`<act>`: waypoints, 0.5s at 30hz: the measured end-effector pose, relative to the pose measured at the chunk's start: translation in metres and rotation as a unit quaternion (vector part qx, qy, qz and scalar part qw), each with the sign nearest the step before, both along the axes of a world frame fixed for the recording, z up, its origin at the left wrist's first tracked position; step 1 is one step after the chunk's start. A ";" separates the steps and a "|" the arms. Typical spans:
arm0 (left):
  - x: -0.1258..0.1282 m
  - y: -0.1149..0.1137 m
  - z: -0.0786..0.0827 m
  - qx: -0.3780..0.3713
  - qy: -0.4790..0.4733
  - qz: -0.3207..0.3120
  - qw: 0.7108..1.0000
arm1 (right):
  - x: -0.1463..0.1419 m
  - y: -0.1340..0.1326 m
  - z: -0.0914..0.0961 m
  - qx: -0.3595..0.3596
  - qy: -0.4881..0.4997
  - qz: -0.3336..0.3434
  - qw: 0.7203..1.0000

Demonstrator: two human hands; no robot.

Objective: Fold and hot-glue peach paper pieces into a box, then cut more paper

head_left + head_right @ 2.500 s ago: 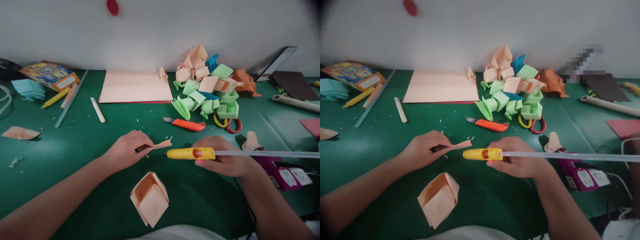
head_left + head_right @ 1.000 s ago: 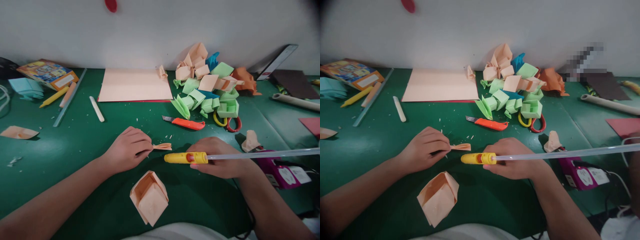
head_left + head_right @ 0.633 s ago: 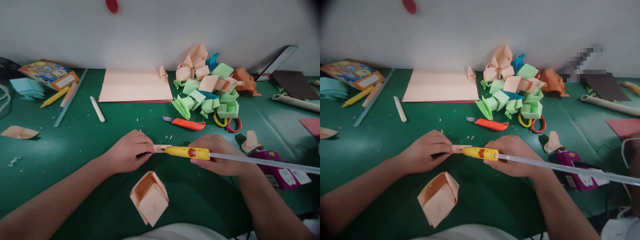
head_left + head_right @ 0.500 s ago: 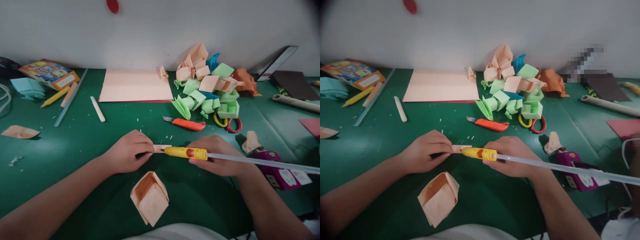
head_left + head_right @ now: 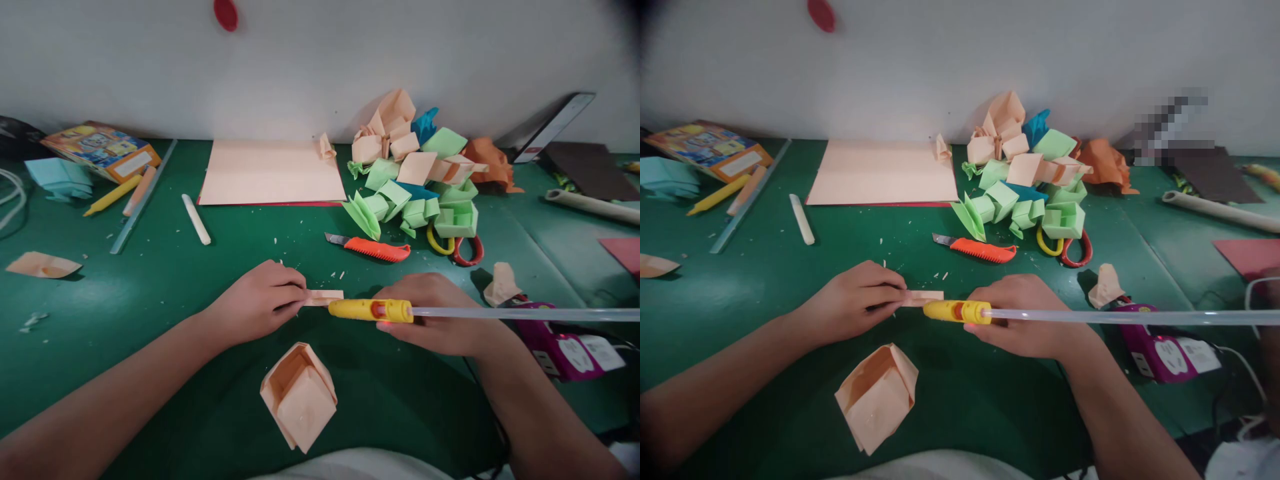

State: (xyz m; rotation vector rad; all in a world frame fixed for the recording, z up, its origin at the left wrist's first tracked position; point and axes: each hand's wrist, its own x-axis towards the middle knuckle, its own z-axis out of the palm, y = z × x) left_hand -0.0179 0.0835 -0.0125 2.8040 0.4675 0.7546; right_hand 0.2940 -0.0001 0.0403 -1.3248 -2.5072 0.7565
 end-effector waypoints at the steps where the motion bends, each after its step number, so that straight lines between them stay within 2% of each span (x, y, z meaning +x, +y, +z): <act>1: 0.000 0.000 0.000 0.002 0.001 -0.006 1.000 | 0.000 0.000 0.000 0.001 0.001 0.003 1.000; 15: -0.001 0.000 0.002 0.003 0.022 -0.007 1.000 | -0.004 0.004 -0.006 0.015 0.012 0.009 1.000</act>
